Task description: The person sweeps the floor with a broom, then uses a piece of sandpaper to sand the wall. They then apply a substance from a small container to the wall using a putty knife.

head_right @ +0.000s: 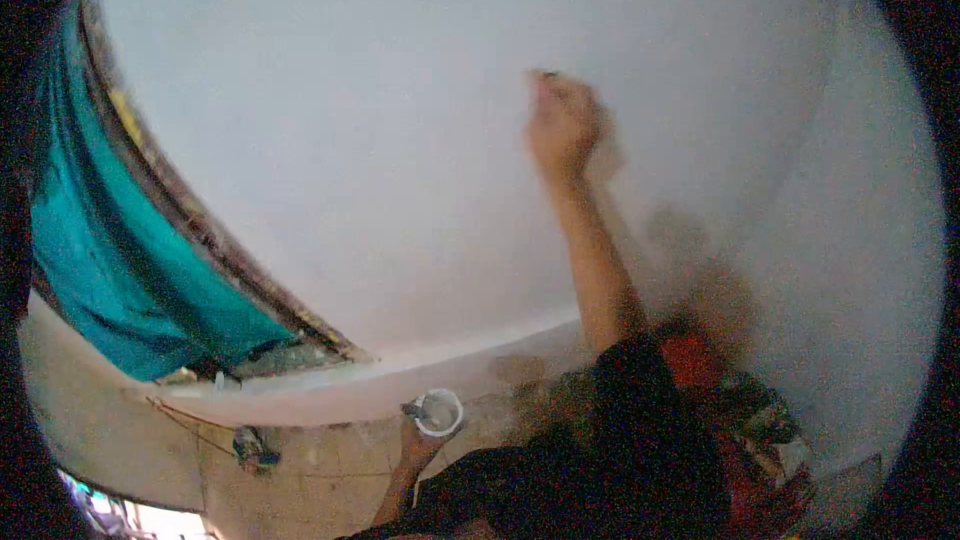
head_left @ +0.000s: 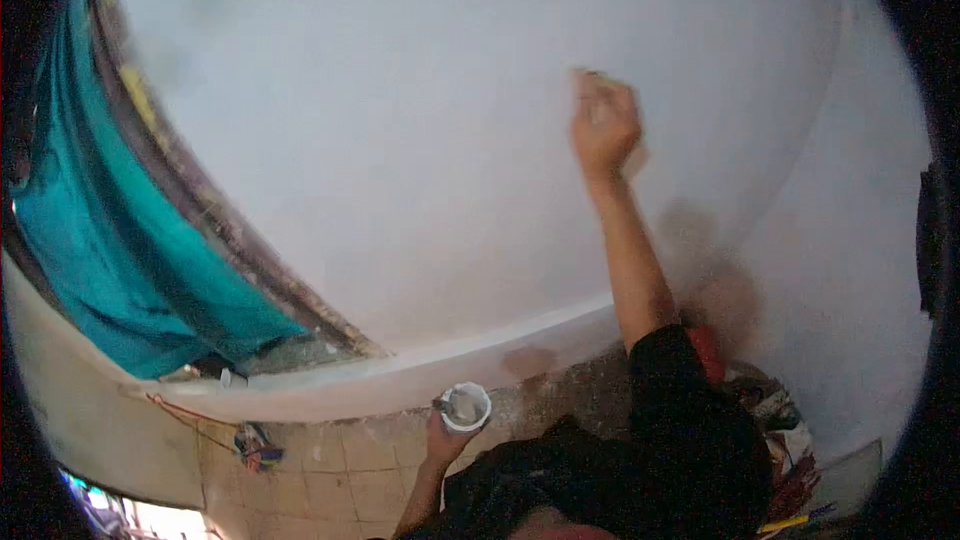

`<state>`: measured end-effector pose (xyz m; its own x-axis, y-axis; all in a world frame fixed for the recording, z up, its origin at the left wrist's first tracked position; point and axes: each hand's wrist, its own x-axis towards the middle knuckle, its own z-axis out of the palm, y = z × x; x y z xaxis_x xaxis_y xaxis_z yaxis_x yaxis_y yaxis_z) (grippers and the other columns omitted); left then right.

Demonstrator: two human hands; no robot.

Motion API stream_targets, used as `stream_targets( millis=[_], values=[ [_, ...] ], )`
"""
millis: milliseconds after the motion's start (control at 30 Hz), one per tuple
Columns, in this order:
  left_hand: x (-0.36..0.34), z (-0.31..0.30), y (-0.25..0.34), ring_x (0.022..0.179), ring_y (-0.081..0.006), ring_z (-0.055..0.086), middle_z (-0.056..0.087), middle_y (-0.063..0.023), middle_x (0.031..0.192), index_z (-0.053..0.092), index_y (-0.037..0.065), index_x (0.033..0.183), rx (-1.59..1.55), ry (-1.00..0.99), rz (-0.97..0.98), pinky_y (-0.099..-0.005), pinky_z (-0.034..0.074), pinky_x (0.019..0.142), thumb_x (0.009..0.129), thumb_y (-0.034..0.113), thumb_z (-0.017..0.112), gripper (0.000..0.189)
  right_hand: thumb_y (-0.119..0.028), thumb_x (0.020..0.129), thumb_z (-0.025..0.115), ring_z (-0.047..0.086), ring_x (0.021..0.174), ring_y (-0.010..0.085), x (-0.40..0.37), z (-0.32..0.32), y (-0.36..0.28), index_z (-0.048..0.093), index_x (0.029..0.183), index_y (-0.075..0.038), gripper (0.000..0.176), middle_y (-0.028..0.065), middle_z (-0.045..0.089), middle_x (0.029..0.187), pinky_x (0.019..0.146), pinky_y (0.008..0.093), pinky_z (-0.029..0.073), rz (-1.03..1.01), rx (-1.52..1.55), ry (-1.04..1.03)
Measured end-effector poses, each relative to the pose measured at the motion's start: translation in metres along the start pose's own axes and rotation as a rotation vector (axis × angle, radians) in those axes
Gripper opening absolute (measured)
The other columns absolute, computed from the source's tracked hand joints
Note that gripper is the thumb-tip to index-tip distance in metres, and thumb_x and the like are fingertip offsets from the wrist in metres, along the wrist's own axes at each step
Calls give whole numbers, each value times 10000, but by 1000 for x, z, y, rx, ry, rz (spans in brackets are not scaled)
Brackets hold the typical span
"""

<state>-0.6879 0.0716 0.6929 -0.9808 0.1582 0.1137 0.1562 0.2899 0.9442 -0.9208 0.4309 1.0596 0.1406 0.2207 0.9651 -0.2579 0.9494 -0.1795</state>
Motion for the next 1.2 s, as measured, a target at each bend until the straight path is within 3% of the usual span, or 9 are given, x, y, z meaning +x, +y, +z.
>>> stream_targets(
  millis=[333,567,600,733,833,933,1000,1067,1200],
  values=[
    [-36,-53,-14,1077,-290,700,708,-166,1181,555,17,1309,60,105,-64,-434,564,931,667,320,982,829,15,845,734,656,824,258,-67,41,-139,780,967,-88,166,49,683,862,719,392,558,-328,435,-238],
    [-56,-78,-34,1064,-269,694,709,-148,1170,563,12,1296,22,246,-39,-406,557,933,672,295,986,805,-11,868,730,653,829,287,-19,71,-136,753,960,-100,130,90,678,935,672,380,549,47,198,79],
    [-58,-80,-36,1061,-267,694,710,-147,1165,563,12,1296,-9,252,-33,-404,558,930,672,295,986,805,-37,895,706,650,835,297,-45,76,-151,744,991,-103,122,96,679,926,683,382,551,-250,-205,-134],
    [-58,-90,-37,1046,-269,699,708,-147,1165,564,11,1293,72,240,-63,-402,562,921,674,311,984,806,-15,881,648,664,887,294,-95,64,-215,735,1048,-106,209,107,691,913,793,410,559,-426,459,-454],
    [-52,-103,-56,1042,-279,700,704,-150,1169,563,4,1291,30,166,-45,-402,563,918,674,330,982,814,10,885,640,659,913,318,-47,80,-204,752,1056,-100,232,99,706,958,883,409,550,-550,269,-158],
    [-52,-110,-51,1038,-289,705,703,-154,1171,564,-2,1289,197,218,-9,-408,565,915,676,344,978,816,-55,931,706,704,900,270,35,93,-204,770,1112,-141,210,64,731,1010,697,376,596,-275,214,90],
    [-54,-114,-78,1061,-299,704,705,-164,1172,563,-4,1290,200,210,22,-412,565,919,675,333,976,814,-42,922,658,695,1023,338,26,110,-218,737,1185,-120,286,123,736,1104,835,444,592,-184,379,-35],
    [-55,-120,-64,1073,-301,701,704,-169,1173,561,-3,1292,92,237,60,-416,564,924,674,328,976,815,-51,916,665,664,1172,342,-22,112,-234,734,1192,-143,299,102,705,1232,941,450,592,-690,40,-132],
    [-60,-126,-50,1095,-303,692,702,-175,1170,556,-5,1295,69,234,3,-424,561,934,672,313,976,816,-36,930,632,550,1357,336,-58,90,-258,650,1325,-109,401,113,615,1406,1096,478,512,-807,400,-494]
  ],
)
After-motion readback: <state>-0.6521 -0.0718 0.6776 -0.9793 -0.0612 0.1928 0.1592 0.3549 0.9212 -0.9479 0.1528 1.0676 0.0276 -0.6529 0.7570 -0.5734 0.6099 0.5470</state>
